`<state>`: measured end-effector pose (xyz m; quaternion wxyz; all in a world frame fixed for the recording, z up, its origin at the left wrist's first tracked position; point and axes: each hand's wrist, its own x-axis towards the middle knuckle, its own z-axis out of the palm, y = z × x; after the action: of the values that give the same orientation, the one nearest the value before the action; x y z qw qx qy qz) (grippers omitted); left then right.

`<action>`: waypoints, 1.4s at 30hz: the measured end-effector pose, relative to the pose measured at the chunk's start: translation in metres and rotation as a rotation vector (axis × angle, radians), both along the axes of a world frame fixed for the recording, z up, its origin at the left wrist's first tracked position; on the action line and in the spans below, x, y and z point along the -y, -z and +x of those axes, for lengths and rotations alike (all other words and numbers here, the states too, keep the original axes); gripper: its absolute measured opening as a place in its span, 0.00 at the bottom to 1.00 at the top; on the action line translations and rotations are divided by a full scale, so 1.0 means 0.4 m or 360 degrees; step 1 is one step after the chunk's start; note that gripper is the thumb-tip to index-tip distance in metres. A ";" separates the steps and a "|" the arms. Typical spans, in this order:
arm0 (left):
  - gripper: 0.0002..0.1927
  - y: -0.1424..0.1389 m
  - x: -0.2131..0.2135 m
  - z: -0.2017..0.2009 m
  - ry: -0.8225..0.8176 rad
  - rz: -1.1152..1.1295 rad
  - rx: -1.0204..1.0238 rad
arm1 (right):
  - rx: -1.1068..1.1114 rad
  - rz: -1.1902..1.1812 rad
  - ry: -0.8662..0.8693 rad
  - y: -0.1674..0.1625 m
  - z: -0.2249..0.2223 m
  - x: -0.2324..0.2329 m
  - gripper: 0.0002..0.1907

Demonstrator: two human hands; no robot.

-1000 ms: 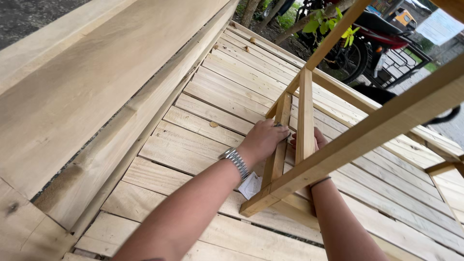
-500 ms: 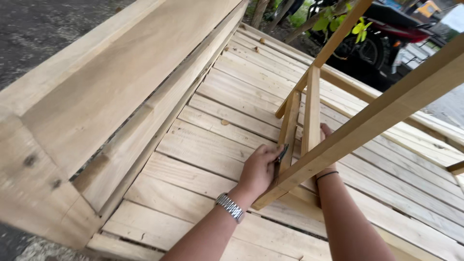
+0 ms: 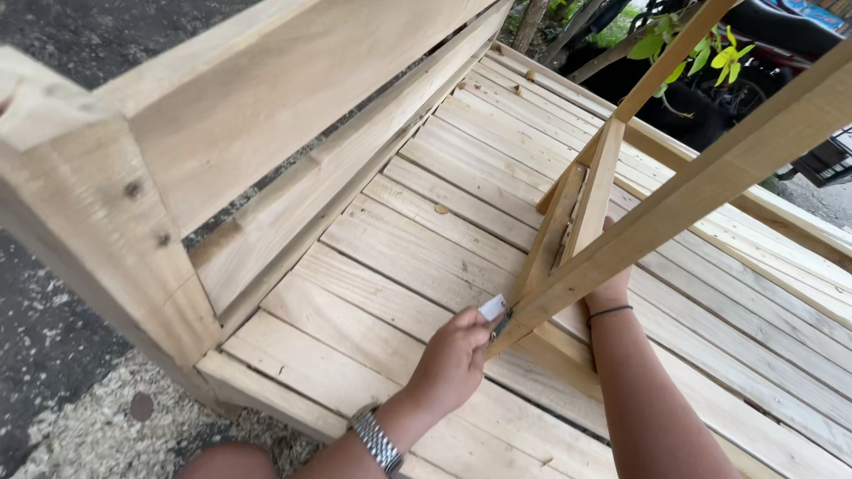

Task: The person sands a wooden chair frame using a sanding block. They hold the chair leg with one hand and rub the sanding block along the vertical and horizontal members of the frame. The work is performed outdoors on a wooden deck.

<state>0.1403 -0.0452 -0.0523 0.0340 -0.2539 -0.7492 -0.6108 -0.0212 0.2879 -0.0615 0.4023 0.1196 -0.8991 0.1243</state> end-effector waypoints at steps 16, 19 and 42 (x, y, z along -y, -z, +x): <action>0.22 0.041 -0.050 0.049 -0.0380 -0.0005 0.0116 | 0.0370 -0.1042 -0.0187 -0.107 0.084 0.123 0.14; 0.21 0.032 -0.068 0.034 -0.0436 0.0040 -0.0038 | 0.0351 -0.1077 -0.0166 -0.110 0.084 0.131 0.14; 0.08 0.059 -0.204 0.091 -0.0767 0.0532 0.0515 | 0.0530 -0.1589 -0.0443 -0.134 0.099 0.158 0.14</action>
<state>0.1768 0.0362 -0.0758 0.0991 0.0400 -0.6728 -0.7321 0.0182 0.2249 -0.0078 0.2422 0.0108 -0.7580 0.6056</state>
